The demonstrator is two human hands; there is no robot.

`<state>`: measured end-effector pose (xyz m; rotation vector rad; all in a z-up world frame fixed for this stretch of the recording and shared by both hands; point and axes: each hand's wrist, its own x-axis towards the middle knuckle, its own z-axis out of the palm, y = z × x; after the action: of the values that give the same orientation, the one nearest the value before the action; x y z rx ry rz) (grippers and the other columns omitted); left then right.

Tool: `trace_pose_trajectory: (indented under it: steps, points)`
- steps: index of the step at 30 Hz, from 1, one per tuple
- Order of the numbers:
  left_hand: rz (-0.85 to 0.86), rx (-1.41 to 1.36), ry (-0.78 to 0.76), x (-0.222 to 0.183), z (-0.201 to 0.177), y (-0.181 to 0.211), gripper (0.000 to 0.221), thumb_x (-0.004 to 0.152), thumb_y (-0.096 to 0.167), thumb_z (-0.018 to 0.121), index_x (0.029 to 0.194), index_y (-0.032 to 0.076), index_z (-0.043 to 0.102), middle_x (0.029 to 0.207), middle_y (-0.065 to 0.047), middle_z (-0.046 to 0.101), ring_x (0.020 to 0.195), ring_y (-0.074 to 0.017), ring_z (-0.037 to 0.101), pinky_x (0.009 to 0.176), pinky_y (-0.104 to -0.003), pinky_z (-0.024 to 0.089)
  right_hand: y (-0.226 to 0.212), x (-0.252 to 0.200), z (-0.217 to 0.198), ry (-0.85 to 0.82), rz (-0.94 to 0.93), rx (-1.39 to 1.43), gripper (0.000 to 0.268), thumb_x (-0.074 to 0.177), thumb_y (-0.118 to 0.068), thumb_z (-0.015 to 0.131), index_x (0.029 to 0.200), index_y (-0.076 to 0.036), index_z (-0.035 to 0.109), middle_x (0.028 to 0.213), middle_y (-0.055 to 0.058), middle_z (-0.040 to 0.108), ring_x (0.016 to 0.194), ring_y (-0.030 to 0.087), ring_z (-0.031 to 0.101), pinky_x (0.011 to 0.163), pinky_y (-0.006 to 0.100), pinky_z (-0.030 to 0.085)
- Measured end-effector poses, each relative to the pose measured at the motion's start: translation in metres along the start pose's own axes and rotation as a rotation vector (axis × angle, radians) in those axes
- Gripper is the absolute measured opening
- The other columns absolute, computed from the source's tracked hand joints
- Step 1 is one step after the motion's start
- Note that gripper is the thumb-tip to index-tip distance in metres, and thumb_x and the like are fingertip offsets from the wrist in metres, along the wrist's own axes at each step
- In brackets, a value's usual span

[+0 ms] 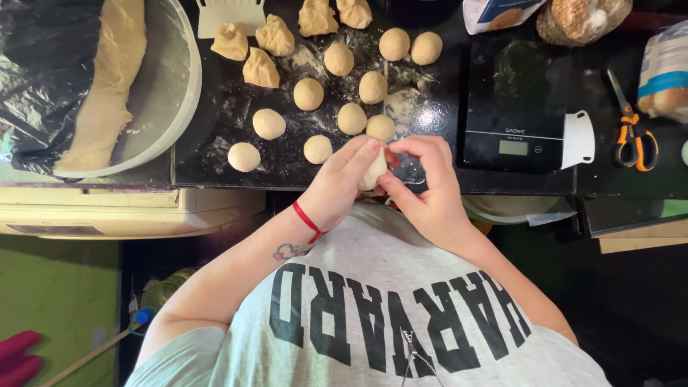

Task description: Weighing and shaping pieces of dough into uniform balls on a floured surface

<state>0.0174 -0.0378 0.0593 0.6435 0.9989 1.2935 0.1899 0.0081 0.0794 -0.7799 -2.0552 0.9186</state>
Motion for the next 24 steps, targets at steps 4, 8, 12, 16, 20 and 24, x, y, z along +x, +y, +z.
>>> trace_pose_trajectory:
  steps: [4, 8, 12, 16, 20, 24]
  points:
    - [0.073, -0.045, 0.009, 0.005, -0.01, -0.007, 0.039, 0.12, 0.029, 0.04, 0.11, 0.003, 0.067, 0.094, -0.016, 0.073, 0.079, -0.0224, 0.077, 0.066, -0.029, 0.065, -0.005, -0.008, 0.009, 0.056, 0.216, 0.188, 0.042, 0.103, -0.009, 0.079, 0.14, -0.008, 0.059, 0.122, 0.005, 0.059, 0.111, 0.016, 0.058, 0.107, 0.038, 0.051]
    - [0.2, 0.107, -0.021, 0.011, -0.014, -0.01, 0.026, 0.116, 0.028, 0.057, 0.115, 0.004, 0.064, 0.102, -0.014, 0.074, 0.09, -0.018, 0.075, 0.076, -0.03, 0.065, -0.001, -0.014, 0.022, 0.027, 0.488, 0.693, 0.043, 0.107, -0.01, 0.068, 0.144, -0.007, 0.047, 0.129, 0.006, 0.056, 0.118, 0.012, 0.062, 0.109, 0.039, 0.057]
    - [0.287, 0.153, -0.04, 0.007, -0.006, -0.001, 0.032, 0.12, 0.022, 0.043, 0.129, 0.005, 0.068, 0.116, -0.017, 0.082, 0.089, -0.0172, 0.083, 0.068, -0.027, 0.071, 0.018, -0.024, 0.044, 0.053, 0.574, 1.156, 0.049, 0.106, -0.005, 0.068, 0.15, -0.002, 0.046, 0.135, 0.021, 0.063, 0.122, 0.029, 0.069, 0.109, 0.058, 0.058]
    - [0.674, 0.518, -0.064, -0.001, -0.008, 0.018, 0.037, 0.122, 0.023, 0.043, 0.129, 0.012, 0.077, 0.133, -0.007, 0.079, 0.142, -0.0325, 0.066, 0.123, -0.05, 0.05, 0.015, -0.019, 0.055, 0.085, 0.577, 1.268, 0.054, 0.105, -0.004, 0.064, 0.156, -0.003, 0.047, 0.139, 0.017, 0.067, 0.123, 0.028, 0.071, 0.107, 0.053, 0.059]
    - [0.696, 0.544, -0.21, 0.004, -0.024, 0.017, 0.06, 0.122, 0.041, 0.024, 0.127, 0.008, 0.073, 0.149, -0.017, 0.067, 0.147, -0.0391, 0.057, 0.125, -0.055, 0.043, 0.007, -0.018, 0.055, 0.136, 0.62, 1.237, 0.049, 0.105, -0.005, 0.065, 0.152, 0.0, 0.053, 0.134, 0.017, 0.072, 0.109, 0.024, 0.074, 0.094, 0.044, 0.066]
    - [0.631, 0.521, -0.222, 0.005, -0.033, 0.034, 0.079, 0.116, 0.066, 0.027, 0.148, 0.006, 0.067, 0.147, -0.017, 0.065, 0.144, -0.0315, 0.058, 0.129, -0.049, 0.039, 0.017, -0.031, 0.055, 0.131, 0.664, 1.217, 0.041, 0.109, -0.016, 0.063, 0.145, 0.005, 0.059, 0.117, 0.025, 0.075, 0.099, 0.028, 0.077, 0.082, 0.039, 0.07]
